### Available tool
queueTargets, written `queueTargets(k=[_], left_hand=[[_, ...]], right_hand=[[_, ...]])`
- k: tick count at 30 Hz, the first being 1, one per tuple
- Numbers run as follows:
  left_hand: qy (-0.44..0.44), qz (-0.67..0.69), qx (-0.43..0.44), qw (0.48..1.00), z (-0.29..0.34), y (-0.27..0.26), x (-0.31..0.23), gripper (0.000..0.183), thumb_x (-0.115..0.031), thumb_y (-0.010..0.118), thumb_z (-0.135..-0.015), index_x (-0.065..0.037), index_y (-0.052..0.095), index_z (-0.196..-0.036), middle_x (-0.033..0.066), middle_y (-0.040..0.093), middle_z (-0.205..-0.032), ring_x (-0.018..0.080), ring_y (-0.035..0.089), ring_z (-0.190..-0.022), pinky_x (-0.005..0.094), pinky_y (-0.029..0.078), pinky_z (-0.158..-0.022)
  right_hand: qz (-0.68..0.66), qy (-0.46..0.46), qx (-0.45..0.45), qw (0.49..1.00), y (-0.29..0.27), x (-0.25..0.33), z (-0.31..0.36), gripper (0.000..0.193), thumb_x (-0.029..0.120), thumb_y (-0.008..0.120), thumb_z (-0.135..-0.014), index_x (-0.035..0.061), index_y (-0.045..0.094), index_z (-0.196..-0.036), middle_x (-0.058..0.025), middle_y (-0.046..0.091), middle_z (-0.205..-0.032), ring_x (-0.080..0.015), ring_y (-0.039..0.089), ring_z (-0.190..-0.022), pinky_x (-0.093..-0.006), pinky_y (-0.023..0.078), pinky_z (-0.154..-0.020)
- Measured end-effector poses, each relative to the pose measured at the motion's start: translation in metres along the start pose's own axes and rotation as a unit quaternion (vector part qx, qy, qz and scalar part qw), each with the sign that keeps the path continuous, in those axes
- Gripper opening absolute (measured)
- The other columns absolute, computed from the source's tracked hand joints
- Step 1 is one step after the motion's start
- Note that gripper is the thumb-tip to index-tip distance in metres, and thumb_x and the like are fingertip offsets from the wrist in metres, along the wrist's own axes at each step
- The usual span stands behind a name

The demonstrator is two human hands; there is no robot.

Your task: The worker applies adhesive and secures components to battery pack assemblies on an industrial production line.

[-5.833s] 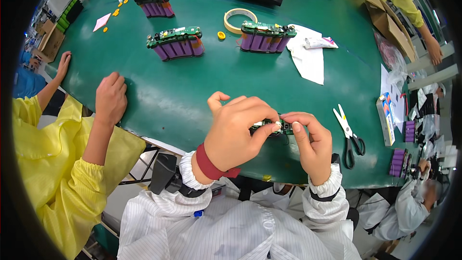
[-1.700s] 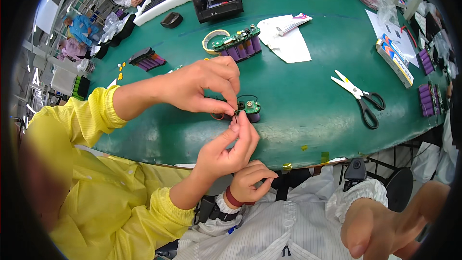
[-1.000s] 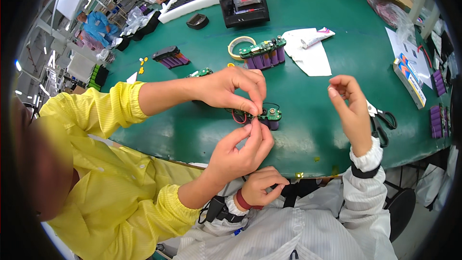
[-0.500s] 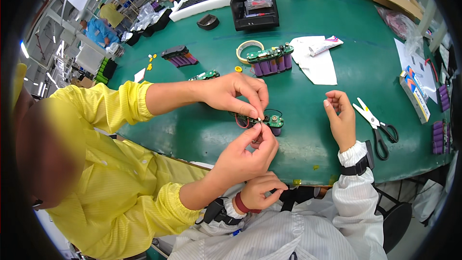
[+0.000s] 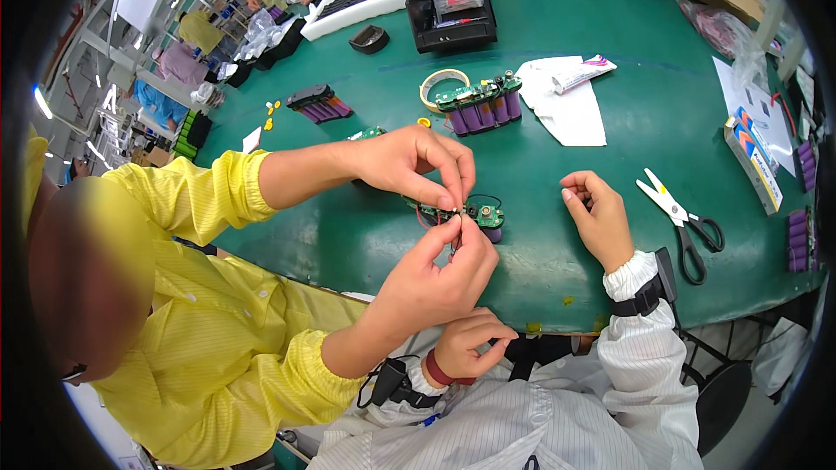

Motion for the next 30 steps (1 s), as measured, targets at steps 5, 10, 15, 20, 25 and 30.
queueTargets(k=[5, 10, 15, 20, 25, 30], left_hand=[[-0.002, -0.002, -0.002, 1.000, 0.000, 0.000, -0.001, 0.014, 0.004, 0.066, -0.072, -0.001, 0.069, -0.084, 0.0084, 0.064, -0.071, 0.0224, 0.059, -0.062, 0.0310, 0.046, -0.056], [-0.006, -0.002, 0.002, 1.000, -0.001, 0.001, -0.001, 0.014, 0.004, 0.066, -0.072, -0.001, 0.069, -0.084, 0.0085, 0.064, -0.071, 0.0224, 0.059, -0.062, 0.0311, 0.046, -0.056], [-0.006, 0.006, 0.007, 1.000, -0.001, 0.002, 0.000, 0.014, 0.004, 0.066, -0.072, -0.001, 0.069, -0.084, 0.0086, 0.065, -0.072, 0.0225, 0.060, -0.062, 0.0312, 0.046, -0.057], [-0.012, -0.001, 0.011, 1.000, -0.002, 0.000, 0.000, 0.016, 0.004, 0.065, -0.071, -0.002, 0.068, -0.085, 0.0079, 0.065, -0.073, 0.0225, 0.060, -0.064, 0.0312, 0.046, -0.058], [-0.012, -0.009, 0.004, 1.000, 0.003, -0.005, 0.000, 0.014, 0.004, 0.066, -0.072, -0.002, 0.069, -0.084, 0.0092, 0.065, -0.072, 0.0228, 0.060, -0.062, 0.0314, 0.046, -0.057], [-0.010, -0.012, 0.031, 0.999, -0.008, 0.011, -0.001, 0.016, 0.003, 0.067, -0.071, -0.004, 0.069, -0.085, 0.0066, 0.065, -0.074, 0.0223, 0.061, -0.067, 0.0316, 0.048, -0.063]], right_hand=[[0.014, -0.004, -0.001, 1.000, 0.000, 0.004, 0.001, 0.014, 0.005, 0.060, -0.086, -0.0030, 0.060, -0.097, -0.0093, 0.064, -0.083, -0.0168, 0.059, -0.071, -0.0283, 0.048, -0.068], [0.017, -0.004, 0.002, 1.000, -0.001, 0.003, 0.002, 0.013, 0.004, 0.060, -0.086, -0.0028, 0.060, -0.097, -0.0101, 0.064, -0.083, -0.0176, 0.059, -0.070, -0.0288, 0.048, -0.067], [0.028, -0.009, 0.005, 1.000, -0.002, 0.004, 0.002, 0.012, 0.004, 0.060, -0.086, -0.0028, 0.060, -0.096, -0.0106, 0.064, -0.084, -0.0181, 0.059, -0.070, -0.0293, 0.048, -0.067], [0.033, 0.003, 0.017, 0.999, 0.003, 0.001, 0.001, 0.013, 0.005, 0.061, -0.087, -0.0029, 0.061, -0.098, -0.0067, 0.063, -0.082, -0.0134, 0.056, -0.073, -0.0258, 0.047, -0.069], [0.039, -0.015, 0.017, 0.999, 0.009, 0.007, 0.000, 0.013, 0.004, 0.060, -0.085, -0.0019, 0.061, -0.096, -0.0110, 0.064, -0.083, -0.0192, 0.059, -0.070, -0.0302, 0.048, -0.067], [0.050, -0.027, -0.034, 0.998, -0.017, 0.008, 0.010, 0.015, 0.005, 0.063, -0.083, 0.0029, 0.064, -0.097, -0.0136, 0.065, -0.089, -0.0267, 0.065, -0.081, -0.0334, 0.051, -0.074]])
Point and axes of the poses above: each hand's wrist, its own z-axis away from the middle knuckle, its own y-axis out of the palm, x = y × z, the point moved 9 cm from there along -z, towards the middle knuckle
